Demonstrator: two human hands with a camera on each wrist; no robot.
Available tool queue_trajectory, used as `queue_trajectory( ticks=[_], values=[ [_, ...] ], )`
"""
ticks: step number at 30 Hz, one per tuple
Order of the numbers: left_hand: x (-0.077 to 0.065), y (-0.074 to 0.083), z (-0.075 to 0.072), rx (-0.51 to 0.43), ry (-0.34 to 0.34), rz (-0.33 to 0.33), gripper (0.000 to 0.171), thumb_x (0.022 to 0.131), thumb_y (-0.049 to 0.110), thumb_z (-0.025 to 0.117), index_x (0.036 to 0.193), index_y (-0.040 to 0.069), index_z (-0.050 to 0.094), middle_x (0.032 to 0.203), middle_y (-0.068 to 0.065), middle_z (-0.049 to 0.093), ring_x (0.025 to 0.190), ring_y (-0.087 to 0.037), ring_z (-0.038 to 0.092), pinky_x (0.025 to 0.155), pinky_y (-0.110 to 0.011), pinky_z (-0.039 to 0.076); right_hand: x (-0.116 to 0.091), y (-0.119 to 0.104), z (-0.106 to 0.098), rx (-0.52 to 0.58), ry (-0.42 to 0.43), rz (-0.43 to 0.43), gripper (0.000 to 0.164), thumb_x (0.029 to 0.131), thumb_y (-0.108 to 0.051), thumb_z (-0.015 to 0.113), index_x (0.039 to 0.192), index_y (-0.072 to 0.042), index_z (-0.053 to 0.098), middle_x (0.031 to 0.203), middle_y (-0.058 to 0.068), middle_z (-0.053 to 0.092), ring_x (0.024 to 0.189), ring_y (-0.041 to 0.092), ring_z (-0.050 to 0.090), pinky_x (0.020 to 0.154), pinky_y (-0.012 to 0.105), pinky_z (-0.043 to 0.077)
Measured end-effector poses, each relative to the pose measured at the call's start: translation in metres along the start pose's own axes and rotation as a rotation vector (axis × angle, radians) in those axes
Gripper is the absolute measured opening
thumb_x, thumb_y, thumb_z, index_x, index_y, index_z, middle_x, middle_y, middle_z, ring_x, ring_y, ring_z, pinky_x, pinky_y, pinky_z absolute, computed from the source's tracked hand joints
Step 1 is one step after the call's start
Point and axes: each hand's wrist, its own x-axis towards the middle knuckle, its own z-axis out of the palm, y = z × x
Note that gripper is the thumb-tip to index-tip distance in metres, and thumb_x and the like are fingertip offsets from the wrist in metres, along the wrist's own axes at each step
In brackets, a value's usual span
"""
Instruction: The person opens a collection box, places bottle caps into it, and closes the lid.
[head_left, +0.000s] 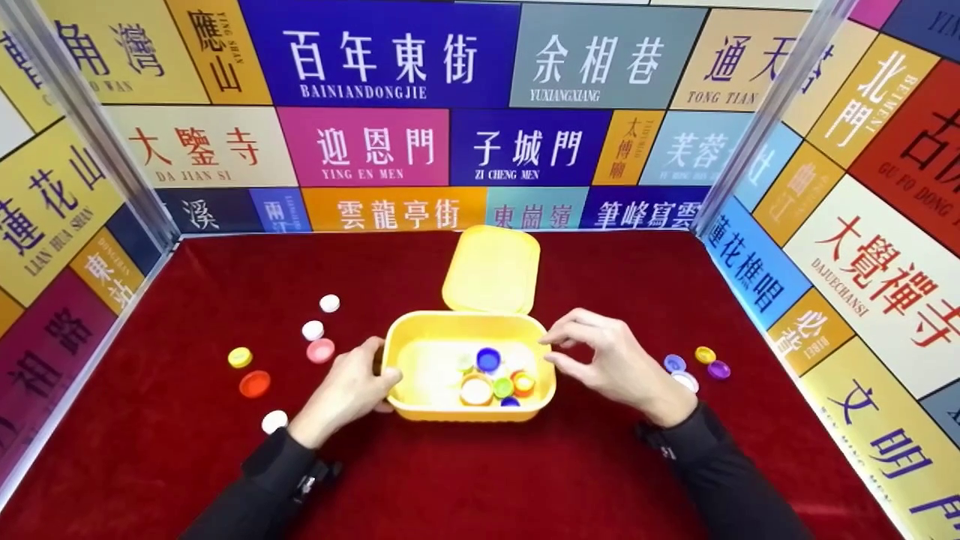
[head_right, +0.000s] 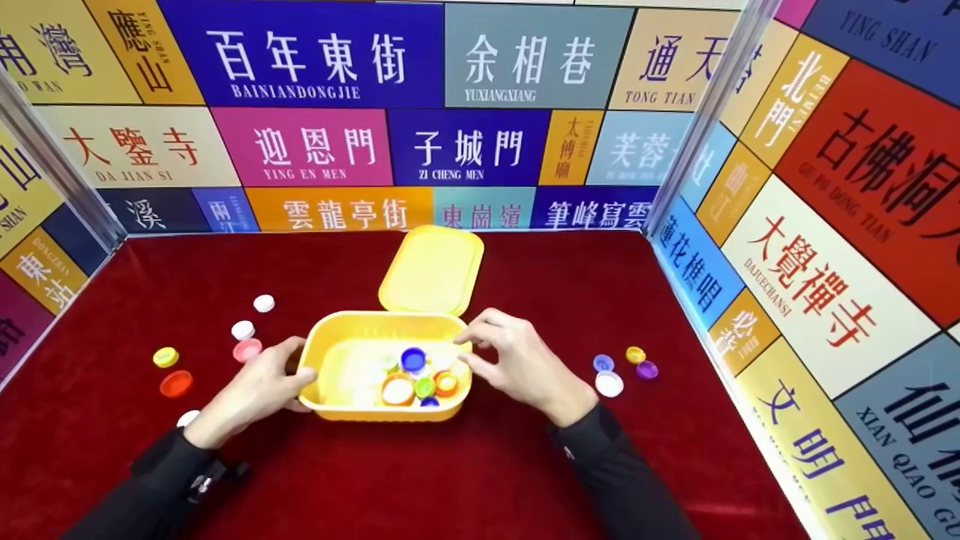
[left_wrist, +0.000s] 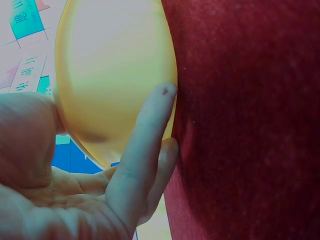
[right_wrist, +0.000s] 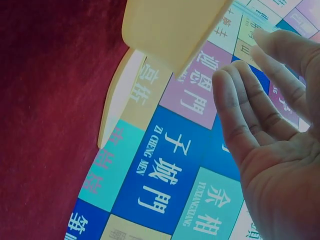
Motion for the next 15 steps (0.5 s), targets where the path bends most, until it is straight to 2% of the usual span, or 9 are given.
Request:
queue_trajectory(
  ticks=[3, 6, 10, 15],
  values=[
    [0.000, 0.001, 0.000, 0.005, -0.001, 0.002, 0.043, 0.101, 0.004, 0.068, 0.143, -0.002, 0.066, 0.116, -0.022, 0.079, 0.079, -0.024, 0.085, 0.063, -0.041, 0.075, -0.002, 0.003, -0.005, 0.001, -0.010, 0.046, 0.026, 0.096, -0.005, 0.095, 0.120, -0.011, 0.087, 0.116, 0.005, 0.082, 0.103, 0.024, 0.081, 0.093, 0.026, 0.072],
    [0.001, 0.001, 0.000, 0.009, 0.000, 0.004, 0.043, 0.101, 0.004, 0.068, 0.143, -0.002, 0.066, 0.116, -0.022, 0.079, 0.079, -0.024, 0.085, 0.064, -0.041, 0.076, -0.003, 0.008, -0.010, -0.009, -0.013, 0.068, 0.027, 0.096, -0.005, 0.094, 0.122, -0.010, 0.087, 0.116, 0.007, 0.082, 0.101, 0.025, 0.082, 0.090, 0.034, 0.075],
    [0.000, 0.001, 0.000, 0.006, 0.000, 0.002, 0.044, 0.101, 0.004, 0.068, 0.145, -0.002, 0.065, 0.118, -0.023, 0.079, 0.080, -0.025, 0.085, 0.064, -0.042, 0.076, -0.007, 0.017, -0.019, -0.057, -0.002, 0.105, 0.032, 0.095, -0.005, 0.095, 0.125, -0.013, 0.087, 0.116, 0.005, 0.083, 0.099, 0.019, 0.082, 0.086, 0.041, 0.077],
    [0.000, 0.001, 0.001, 0.000, 0.002, 0.003, 0.044, 0.101, 0.004, 0.068, 0.145, -0.003, 0.066, 0.117, -0.023, 0.079, 0.079, -0.025, 0.085, 0.064, -0.042, 0.075, -0.015, 0.030, -0.035, -0.122, -0.009, 0.217, 0.035, 0.095, -0.007, 0.096, 0.128, -0.014, 0.087, 0.117, 0.001, 0.083, 0.102, 0.015, 0.081, 0.088, 0.042, 0.077]
  ],
)
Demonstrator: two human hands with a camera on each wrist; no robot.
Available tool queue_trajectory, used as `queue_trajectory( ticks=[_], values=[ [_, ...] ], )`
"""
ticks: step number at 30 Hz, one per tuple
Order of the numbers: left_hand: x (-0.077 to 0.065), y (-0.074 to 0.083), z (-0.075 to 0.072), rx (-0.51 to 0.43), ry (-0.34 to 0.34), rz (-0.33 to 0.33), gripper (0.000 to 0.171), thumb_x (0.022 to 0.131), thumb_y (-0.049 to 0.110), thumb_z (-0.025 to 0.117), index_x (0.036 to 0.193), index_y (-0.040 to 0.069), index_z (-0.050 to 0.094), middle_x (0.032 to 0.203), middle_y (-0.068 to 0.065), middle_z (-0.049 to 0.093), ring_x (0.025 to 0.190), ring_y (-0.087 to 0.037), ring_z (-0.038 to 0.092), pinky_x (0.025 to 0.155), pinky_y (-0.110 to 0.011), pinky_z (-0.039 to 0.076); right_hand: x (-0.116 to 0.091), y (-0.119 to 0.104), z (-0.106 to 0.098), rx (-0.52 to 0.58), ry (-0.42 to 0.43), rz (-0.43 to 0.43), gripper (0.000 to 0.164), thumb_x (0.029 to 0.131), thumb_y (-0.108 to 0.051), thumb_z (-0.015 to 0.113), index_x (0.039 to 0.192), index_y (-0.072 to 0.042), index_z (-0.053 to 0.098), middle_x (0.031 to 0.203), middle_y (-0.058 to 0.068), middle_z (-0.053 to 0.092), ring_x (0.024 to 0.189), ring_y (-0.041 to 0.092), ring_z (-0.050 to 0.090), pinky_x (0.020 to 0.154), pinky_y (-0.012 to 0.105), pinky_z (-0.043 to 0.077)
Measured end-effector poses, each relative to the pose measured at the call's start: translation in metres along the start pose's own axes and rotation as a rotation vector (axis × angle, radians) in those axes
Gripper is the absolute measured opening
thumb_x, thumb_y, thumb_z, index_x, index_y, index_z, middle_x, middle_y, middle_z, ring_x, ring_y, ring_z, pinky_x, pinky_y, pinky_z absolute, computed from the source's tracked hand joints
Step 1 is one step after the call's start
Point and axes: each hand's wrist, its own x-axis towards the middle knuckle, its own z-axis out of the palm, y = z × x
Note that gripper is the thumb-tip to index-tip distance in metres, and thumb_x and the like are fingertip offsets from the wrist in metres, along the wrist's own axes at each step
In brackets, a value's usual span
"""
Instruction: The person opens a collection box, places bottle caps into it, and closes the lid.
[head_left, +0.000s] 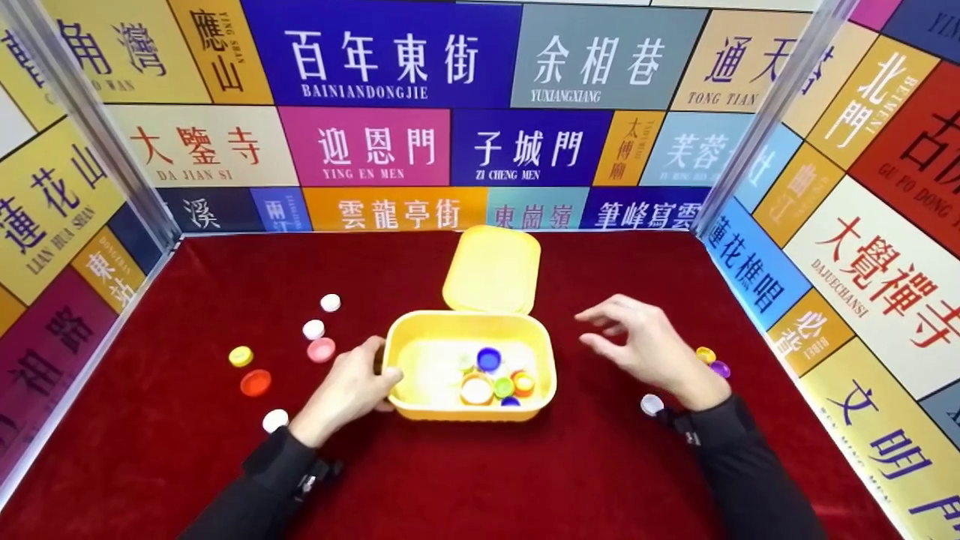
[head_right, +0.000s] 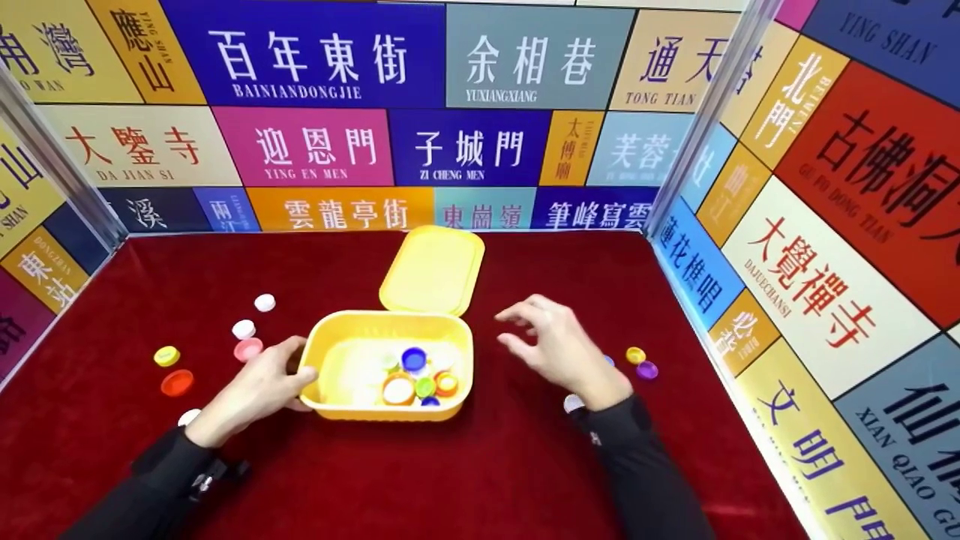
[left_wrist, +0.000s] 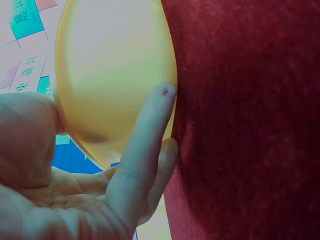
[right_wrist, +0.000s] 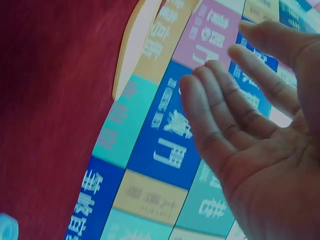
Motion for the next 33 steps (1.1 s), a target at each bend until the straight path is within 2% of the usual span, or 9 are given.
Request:
queue_trajectory(
  ticks=[11, 21, 23, 25, 29, 30, 31, 33],
  values=[
    [0.000, -0.001, 0.000, 0.012, 0.004, 0.004, 0.043, 0.101, 0.004, 0.068, 0.144, -0.002, 0.066, 0.115, -0.021, 0.079, 0.079, -0.023, 0.085, 0.063, -0.041, 0.075, -0.015, 0.042, -0.028, -0.133, -0.036, 0.205, 0.032, 0.101, -0.015, 0.091, 0.133, -0.011, 0.085, 0.121, 0.010, 0.083, 0.111, 0.030, 0.082, 0.094, 0.049, 0.074],
    [0.000, -0.001, 0.001, 0.021, 0.005, -0.004, 0.044, 0.101, 0.005, 0.068, 0.145, -0.002, 0.066, 0.117, -0.021, 0.079, 0.078, -0.023, 0.084, 0.064, -0.041, 0.075, -0.044, 0.092, -0.055, -0.255, -0.107, 0.420, 0.044, 0.102, -0.017, 0.087, 0.140, 0.003, 0.078, 0.129, 0.034, 0.077, 0.119, 0.051, 0.071, 0.103, 0.070, 0.059],
    [0.000, -0.001, 0.001, 0.019, 0.004, -0.002, 0.044, 0.101, 0.005, 0.069, 0.145, -0.001, 0.066, 0.117, -0.021, 0.079, 0.079, -0.023, 0.084, 0.064, -0.041, 0.075, -0.050, 0.099, -0.061, -0.269, -0.134, 0.475, 0.049, 0.102, -0.019, 0.087, 0.142, 0.006, 0.075, 0.131, 0.037, 0.075, 0.117, 0.051, 0.070, 0.105, 0.072, 0.059],
    [0.000, -0.001, 0.001, 0.014, 0.003, -0.001, 0.044, 0.101, 0.006, 0.069, 0.144, -0.001, 0.066, 0.117, -0.021, 0.079, 0.079, -0.023, 0.084, 0.064, -0.041, 0.076, -0.055, 0.105, -0.067, -0.256, -0.174, 0.538, 0.055, 0.103, -0.021, 0.085, 0.147, 0.009, 0.070, 0.135, 0.041, 0.071, 0.105, 0.046, 0.077, 0.104, 0.069, 0.060],
    [0.000, -0.001, 0.000, 0.006, 0.004, 0.001, 0.043, 0.101, 0.006, 0.069, 0.143, -0.001, 0.067, 0.116, -0.020, 0.080, 0.079, -0.023, 0.084, 0.064, -0.042, 0.075, -0.064, 0.114, -0.078, -0.205, -0.269, 0.648, 0.069, 0.104, -0.025, 0.086, 0.154, 0.014, 0.061, 0.138, 0.044, 0.067, 0.075, 0.028, 0.082, 0.093, 0.053, 0.065],
    [-0.001, -0.001, 0.000, 0.006, 0.004, 0.001, 0.043, 0.101, 0.006, 0.069, 0.143, -0.001, 0.067, 0.116, -0.020, 0.080, 0.079, -0.023, 0.084, 0.064, -0.042, 0.075, -0.066, 0.116, -0.080, -0.200, -0.288, 0.662, 0.071, 0.103, -0.026, 0.087, 0.155, 0.014, 0.060, 0.139, 0.044, 0.068, 0.075, 0.027, 0.082, 0.092, 0.051, 0.065],
    [0.000, -0.001, 0.000, 0.006, 0.004, 0.002, 0.043, 0.100, 0.006, 0.068, 0.142, -0.001, 0.067, 0.115, -0.020, 0.080, 0.079, -0.023, 0.085, 0.064, -0.042, 0.075, -0.068, 0.117, -0.082, -0.201, -0.302, 0.671, 0.074, 0.101, -0.027, 0.089, 0.155, 0.015, 0.060, 0.139, 0.043, 0.068, 0.082, 0.028, 0.081, 0.091, 0.050, 0.064],
    [0.000, -0.001, 0.000, 0.008, 0.004, 0.001, 0.043, 0.100, 0.006, 0.069, 0.142, -0.001, 0.067, 0.115, -0.020, 0.080, 0.078, -0.023, 0.084, 0.063, -0.041, 0.075, -0.072, 0.119, -0.085, -0.206, -0.319, 0.686, 0.076, 0.098, -0.028, 0.092, 0.153, 0.014, 0.061, 0.135, 0.041, 0.071, 0.094, 0.034, 0.079, 0.095, 0.055, 0.063]
  ],
)
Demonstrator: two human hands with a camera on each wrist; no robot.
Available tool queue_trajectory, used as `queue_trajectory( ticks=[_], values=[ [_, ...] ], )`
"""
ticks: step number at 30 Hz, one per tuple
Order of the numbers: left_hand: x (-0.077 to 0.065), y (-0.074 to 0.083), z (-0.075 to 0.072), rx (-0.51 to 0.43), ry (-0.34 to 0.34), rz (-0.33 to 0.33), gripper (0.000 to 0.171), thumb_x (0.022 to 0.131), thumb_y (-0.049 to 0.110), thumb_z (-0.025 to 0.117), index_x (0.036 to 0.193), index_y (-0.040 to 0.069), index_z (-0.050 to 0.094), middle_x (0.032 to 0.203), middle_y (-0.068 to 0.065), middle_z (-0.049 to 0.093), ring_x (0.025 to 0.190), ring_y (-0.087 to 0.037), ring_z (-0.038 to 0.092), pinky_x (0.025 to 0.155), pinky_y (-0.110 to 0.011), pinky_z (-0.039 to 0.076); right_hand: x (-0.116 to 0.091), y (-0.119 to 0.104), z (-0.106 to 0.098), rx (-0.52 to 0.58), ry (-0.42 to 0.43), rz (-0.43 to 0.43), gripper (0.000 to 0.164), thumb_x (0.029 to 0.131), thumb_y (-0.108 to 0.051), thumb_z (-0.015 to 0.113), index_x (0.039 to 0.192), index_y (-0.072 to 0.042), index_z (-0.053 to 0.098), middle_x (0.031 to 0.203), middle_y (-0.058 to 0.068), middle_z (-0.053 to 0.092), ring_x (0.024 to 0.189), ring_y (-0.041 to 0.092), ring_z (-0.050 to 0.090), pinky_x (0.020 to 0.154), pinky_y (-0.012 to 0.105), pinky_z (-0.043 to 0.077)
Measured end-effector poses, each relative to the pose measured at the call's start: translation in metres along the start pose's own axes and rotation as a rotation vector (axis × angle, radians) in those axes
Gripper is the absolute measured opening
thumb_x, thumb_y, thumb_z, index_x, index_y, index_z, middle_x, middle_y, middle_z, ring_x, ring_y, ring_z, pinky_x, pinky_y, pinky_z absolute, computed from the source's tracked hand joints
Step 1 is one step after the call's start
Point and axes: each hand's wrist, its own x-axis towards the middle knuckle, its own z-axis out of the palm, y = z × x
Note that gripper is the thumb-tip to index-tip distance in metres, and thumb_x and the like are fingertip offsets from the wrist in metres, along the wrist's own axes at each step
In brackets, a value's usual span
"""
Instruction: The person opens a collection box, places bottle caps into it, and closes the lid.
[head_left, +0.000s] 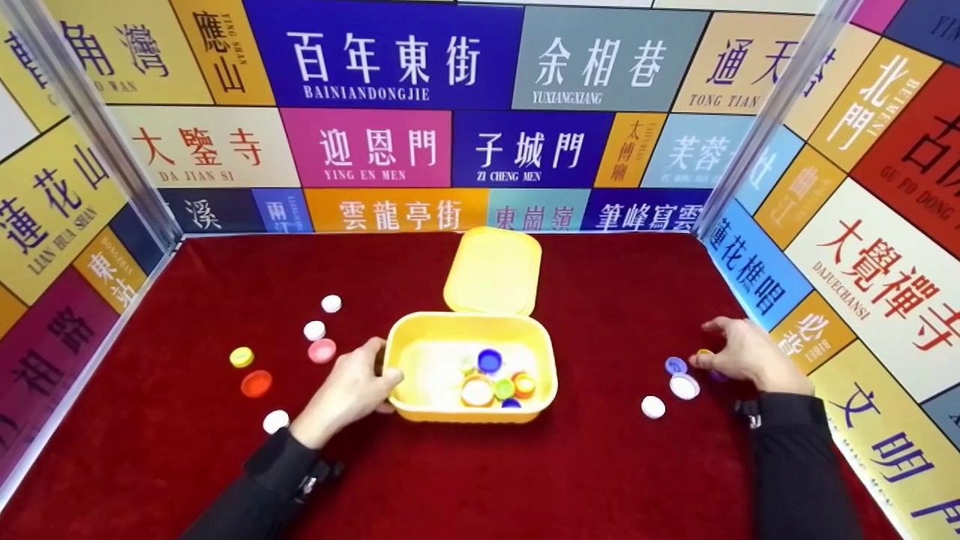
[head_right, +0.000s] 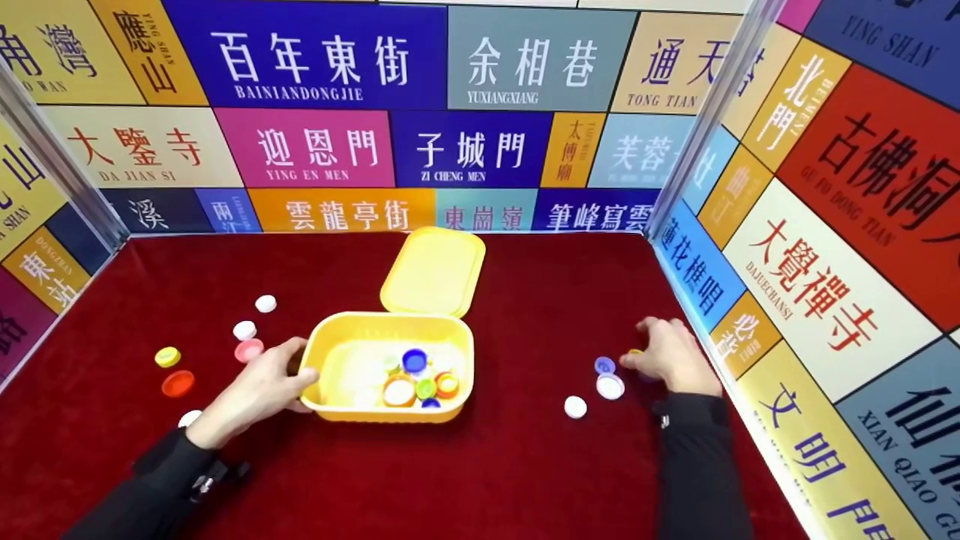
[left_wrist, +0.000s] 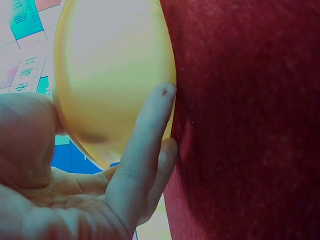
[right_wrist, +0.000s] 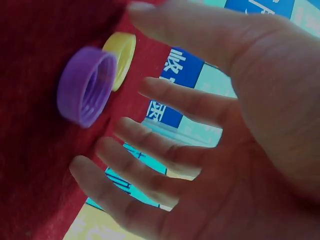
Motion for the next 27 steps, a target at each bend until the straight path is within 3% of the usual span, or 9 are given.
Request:
queue_trajectory(
  ticks=[4, 7, 10, 13, 17, 23, 27],
  values=[
    [0.000, 0.000, 0.000, 0.001, 0.001, -0.001, 0.043, 0.100, 0.005, 0.068, 0.142, -0.001, 0.067, 0.115, -0.020, 0.079, 0.078, -0.023, 0.085, 0.063, -0.041, 0.075, -0.004, 0.004, -0.003, -0.015, -0.021, 0.023, 0.069, 0.095, -0.026, 0.094, 0.146, 0.013, 0.067, 0.127, 0.040, 0.072, 0.109, 0.048, 0.069, 0.099, 0.066, 0.062],
    [0.000, 0.000, 0.000, -0.005, 0.000, 0.002, 0.044, 0.100, 0.004, 0.068, 0.143, -0.001, 0.067, 0.114, -0.020, 0.079, 0.079, -0.024, 0.085, 0.063, -0.041, 0.075, -0.005, 0.003, -0.005, -0.010, -0.035, 0.028, 0.056, 0.095, -0.020, 0.093, 0.137, 0.011, 0.073, 0.114, 0.033, 0.075, 0.100, 0.041, 0.070, 0.084, 0.051, 0.063],
    [0.001, 0.000, 0.000, -0.010, 0.000, 0.003, 0.044, 0.100, 0.004, 0.067, 0.143, -0.002, 0.066, 0.114, -0.021, 0.079, 0.079, -0.024, 0.085, 0.063, -0.041, 0.075, -0.003, 0.001, -0.005, 0.006, -0.035, 0.021, 0.042, 0.095, -0.016, 0.092, 0.127, 0.008, 0.079, 0.098, 0.021, 0.078, 0.086, 0.028, 0.070, 0.072, 0.036, 0.056],
    [0.001, -0.001, 0.000, -0.004, 0.001, 0.003, 0.043, 0.100, 0.003, 0.067, 0.142, -0.003, 0.066, 0.114, -0.021, 0.079, 0.078, -0.024, 0.085, 0.062, -0.041, 0.075, 0.000, -0.002, -0.003, 0.010, -0.008, -0.011, 0.031, 0.094, -0.014, 0.091, 0.117, 0.006, 0.083, 0.088, 0.013, 0.080, 0.081, 0.021, 0.070, 0.071, 0.034, 0.055],
    [0.001, -0.002, 0.001, 0.002, 0.007, 0.001, 0.042, 0.099, 0.004, 0.068, 0.141, -0.003, 0.067, 0.114, -0.021, 0.079, 0.077, -0.024, 0.085, 0.062, -0.041, 0.075, 0.005, -0.006, -0.001, 0.007, 0.025, -0.043, 0.028, 0.094, -0.013, 0.091, 0.114, 0.005, 0.085, 0.091, 0.014, 0.082, 0.083, 0.022, 0.071, 0.073, 0.032, 0.056],
    [0.001, -0.001, 0.001, -0.002, 0.005, -0.001, 0.042, 0.099, 0.004, 0.068, 0.141, -0.002, 0.067, 0.113, -0.021, 0.079, 0.077, -0.024, 0.085, 0.062, -0.041, 0.075, 0.005, -0.011, -0.001, 0.055, 0.032, -0.036, 0.041, 0.096, -0.012, 0.092, 0.126, 0.012, 0.079, 0.093, 0.021, 0.085, 0.078, 0.018, 0.076, 0.071, 0.029, 0.059],
    [0.002, -0.001, 0.001, 0.001, 0.001, 0.001, 0.043, 0.100, 0.005, 0.068, 0.142, -0.002, 0.066, 0.115, -0.021, 0.079, 0.078, -0.024, 0.085, 0.063, -0.041, 0.075, 0.005, -0.017, -0.003, 0.043, 0.071, -0.041, 0.035, 0.096, -0.015, 0.093, 0.117, 0.010, 0.081, 0.096, 0.021, 0.086, 0.084, 0.022, 0.078, 0.075, 0.032, 0.060]
  ],
)
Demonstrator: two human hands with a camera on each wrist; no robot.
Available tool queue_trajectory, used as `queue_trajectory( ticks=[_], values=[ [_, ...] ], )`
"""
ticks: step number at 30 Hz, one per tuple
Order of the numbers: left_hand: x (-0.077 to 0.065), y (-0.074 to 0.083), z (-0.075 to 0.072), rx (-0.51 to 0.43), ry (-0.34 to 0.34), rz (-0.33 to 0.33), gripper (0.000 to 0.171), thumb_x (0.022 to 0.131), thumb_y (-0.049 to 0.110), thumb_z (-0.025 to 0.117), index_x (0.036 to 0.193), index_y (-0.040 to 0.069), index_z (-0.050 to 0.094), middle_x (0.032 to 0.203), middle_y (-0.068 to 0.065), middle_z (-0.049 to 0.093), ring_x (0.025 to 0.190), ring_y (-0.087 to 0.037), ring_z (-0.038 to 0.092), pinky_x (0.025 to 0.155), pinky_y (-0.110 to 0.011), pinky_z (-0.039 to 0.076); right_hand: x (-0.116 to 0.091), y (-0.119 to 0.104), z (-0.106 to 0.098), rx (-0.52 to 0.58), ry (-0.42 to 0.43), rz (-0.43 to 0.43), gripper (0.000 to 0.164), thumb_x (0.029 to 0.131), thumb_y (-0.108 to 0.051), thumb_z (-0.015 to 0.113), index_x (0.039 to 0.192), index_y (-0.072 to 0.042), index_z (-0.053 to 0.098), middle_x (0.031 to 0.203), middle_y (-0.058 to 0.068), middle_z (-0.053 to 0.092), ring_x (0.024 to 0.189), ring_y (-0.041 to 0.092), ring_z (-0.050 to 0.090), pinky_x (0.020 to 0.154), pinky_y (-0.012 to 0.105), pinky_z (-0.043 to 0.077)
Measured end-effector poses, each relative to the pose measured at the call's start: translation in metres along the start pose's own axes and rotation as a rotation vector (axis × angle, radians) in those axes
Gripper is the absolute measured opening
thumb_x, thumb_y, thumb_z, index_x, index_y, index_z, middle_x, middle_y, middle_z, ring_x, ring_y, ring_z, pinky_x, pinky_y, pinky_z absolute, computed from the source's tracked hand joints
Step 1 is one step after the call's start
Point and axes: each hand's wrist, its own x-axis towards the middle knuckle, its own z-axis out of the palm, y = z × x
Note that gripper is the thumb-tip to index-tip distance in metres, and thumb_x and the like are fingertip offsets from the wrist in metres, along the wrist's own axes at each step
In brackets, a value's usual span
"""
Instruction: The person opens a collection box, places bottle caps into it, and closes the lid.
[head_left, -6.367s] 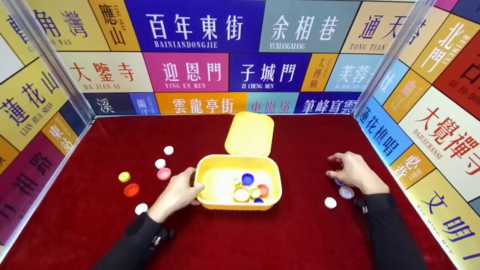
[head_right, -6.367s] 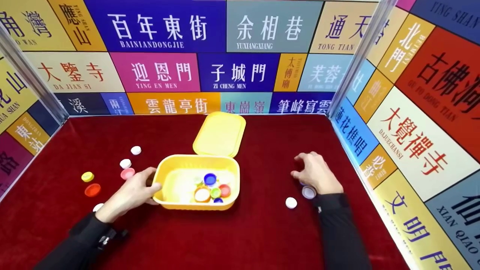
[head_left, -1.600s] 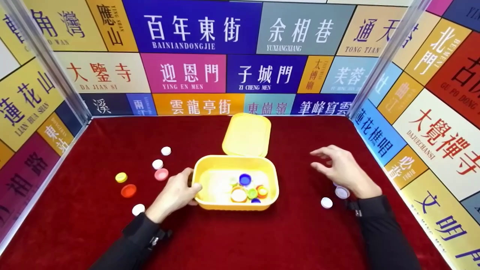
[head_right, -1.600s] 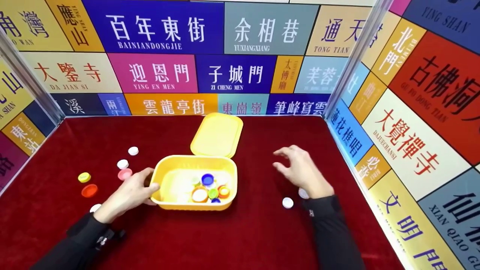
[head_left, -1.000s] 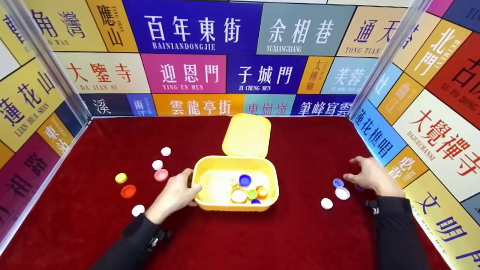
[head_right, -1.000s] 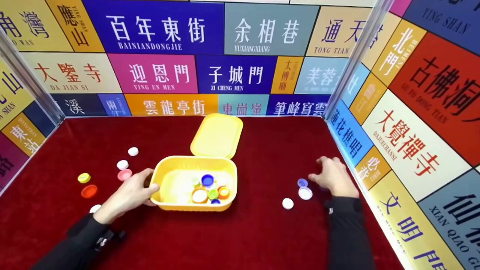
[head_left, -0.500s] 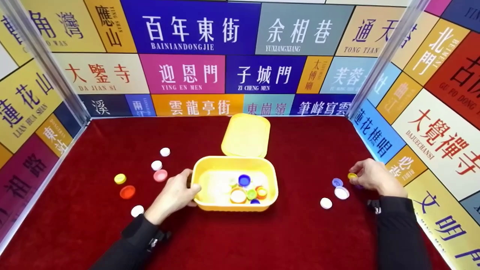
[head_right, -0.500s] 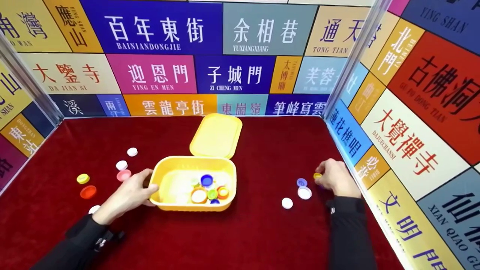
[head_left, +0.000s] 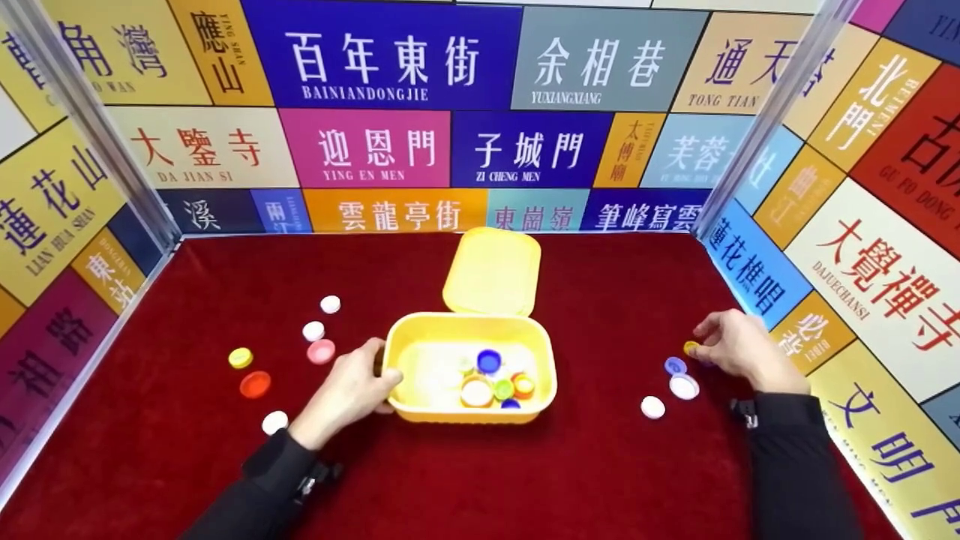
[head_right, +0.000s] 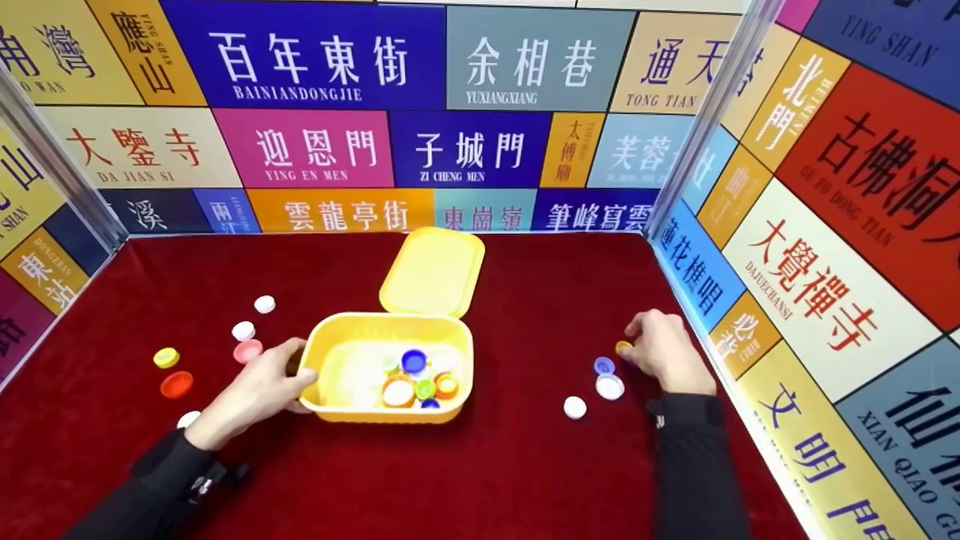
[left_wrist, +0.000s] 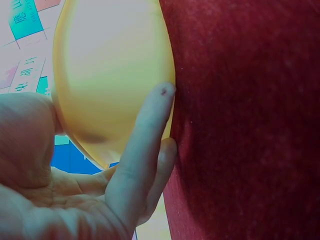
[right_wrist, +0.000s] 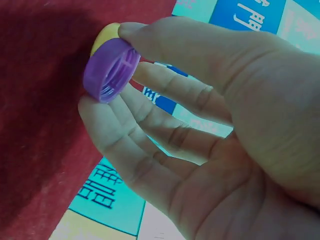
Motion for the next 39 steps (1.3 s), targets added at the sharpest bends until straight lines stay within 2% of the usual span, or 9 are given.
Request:
queue_trajectory(
  ticks=[4, 9, 15, 21, 28, 31, 34, 36, 39],
  values=[
    [0.000, 0.000, 0.000, 0.002, -0.002, 0.001, 0.044, 0.100, 0.005, 0.068, 0.143, -0.002, 0.066, 0.116, -0.022, 0.079, 0.078, -0.024, 0.085, 0.062, -0.041, 0.075, -0.002, -0.012, -0.002, -0.017, 0.035, -0.017, 0.024, 0.097, -0.019, 0.094, 0.105, 0.002, 0.087, 0.095, 0.015, 0.086, 0.089, 0.026, 0.074, 0.076, 0.031, 0.057],
    [0.000, 0.000, 0.000, 0.010, 0.001, 0.001, 0.044, 0.100, 0.005, 0.067, 0.143, -0.002, 0.067, 0.115, -0.021, 0.079, 0.077, -0.023, 0.085, 0.062, -0.040, 0.075, -0.004, -0.032, 0.000, -0.027, 0.075, -0.060, 0.019, 0.100, -0.025, 0.093, 0.104, -0.006, 0.089, 0.088, 0.007, 0.086, 0.080, 0.020, 0.073, 0.069, 0.030, 0.054],
    [0.000, 0.000, 0.000, 0.021, 0.007, 0.011, 0.043, 0.100, 0.006, 0.067, 0.142, -0.002, 0.067, 0.114, -0.020, 0.079, 0.077, -0.023, 0.085, 0.061, -0.040, 0.074, -0.004, -0.061, 0.011, -0.019, 0.186, -0.199, 0.018, 0.103, -0.022, 0.090, 0.113, -0.007, 0.091, 0.107, 0.012, 0.090, 0.095, 0.029, 0.082, 0.084, 0.043, 0.065],
    [0.001, -0.001, 0.001, 0.020, 0.005, 0.009, 0.043, 0.100, 0.006, 0.068, 0.143, -0.002, 0.066, 0.114, -0.021, 0.079, 0.077, -0.023, 0.085, 0.061, -0.039, 0.074, -0.005, -0.107, 0.031, 0.113, 0.275, -0.386, 0.017, 0.103, -0.012, 0.090, 0.119, -0.009, 0.090, 0.115, 0.010, 0.089, 0.101, 0.029, 0.088, 0.090, 0.048, 0.075],
    [0.000, -0.002, 0.001, 0.007, 0.004, 0.004, 0.043, 0.100, 0.006, 0.068, 0.143, -0.002, 0.067, 0.116, -0.021, 0.079, 0.078, -0.024, 0.085, 0.062, -0.040, 0.075, -0.015, -0.165, 0.061, 0.253, 0.350, -0.695, 0.022, 0.097, -0.006, 0.094, 0.118, -0.010, 0.089, 0.113, 0.002, 0.086, 0.103, 0.018, 0.085, 0.096, 0.020, 0.071],
    [0.000, -0.002, 0.001, 0.005, 0.002, 0.001, 0.043, 0.100, 0.006, 0.067, 0.143, -0.001, 0.067, 0.117, -0.022, 0.079, 0.078, -0.024, 0.085, 0.062, -0.040, 0.075, -0.019, -0.186, 0.075, 0.302, 0.339, -0.861, 0.025, 0.094, 0.001, 0.094, 0.115, -0.009, 0.087, 0.111, 0.004, 0.085, 0.102, 0.020, 0.084, 0.096, 0.021, 0.071],
    [0.000, -0.002, 0.001, 0.002, 0.002, 0.001, 0.044, 0.100, 0.006, 0.067, 0.144, -0.002, 0.067, 0.118, -0.022, 0.079, 0.079, -0.025, 0.086, 0.063, -0.040, 0.075, -0.023, -0.201, 0.088, 0.295, 0.312, -0.983, 0.027, 0.092, 0.003, 0.095, 0.114, -0.010, 0.087, 0.112, 0.005, 0.084, 0.103, 0.021, 0.082, 0.095, 0.025, 0.072],
    [0.000, -0.001, 0.001, 0.003, 0.000, -0.001, 0.044, 0.101, 0.006, 0.067, 0.144, -0.001, 0.067, 0.119, -0.022, 0.079, 0.080, -0.025, 0.086, 0.063, -0.040, 0.075, -0.026, -0.206, 0.095, 0.282, 0.276, -1.025, 0.027, 0.092, 0.003, 0.095, 0.114, -0.009, 0.088, 0.113, 0.006, 0.084, 0.105, 0.020, 0.082, 0.096, 0.027, 0.072],
    [0.000, 0.000, 0.001, 0.002, 0.001, -0.003, 0.044, 0.100, 0.005, 0.067, 0.143, -0.002, 0.067, 0.119, -0.022, 0.079, 0.080, -0.025, 0.086, 0.063, -0.041, 0.075, -0.028, -0.207, 0.101, 0.257, 0.231, -1.035, 0.029, 0.090, 0.002, 0.096, 0.116, -0.011, 0.089, 0.116, 0.006, 0.084, 0.108, 0.019, 0.083, 0.097, 0.028, 0.072]
  ],
)
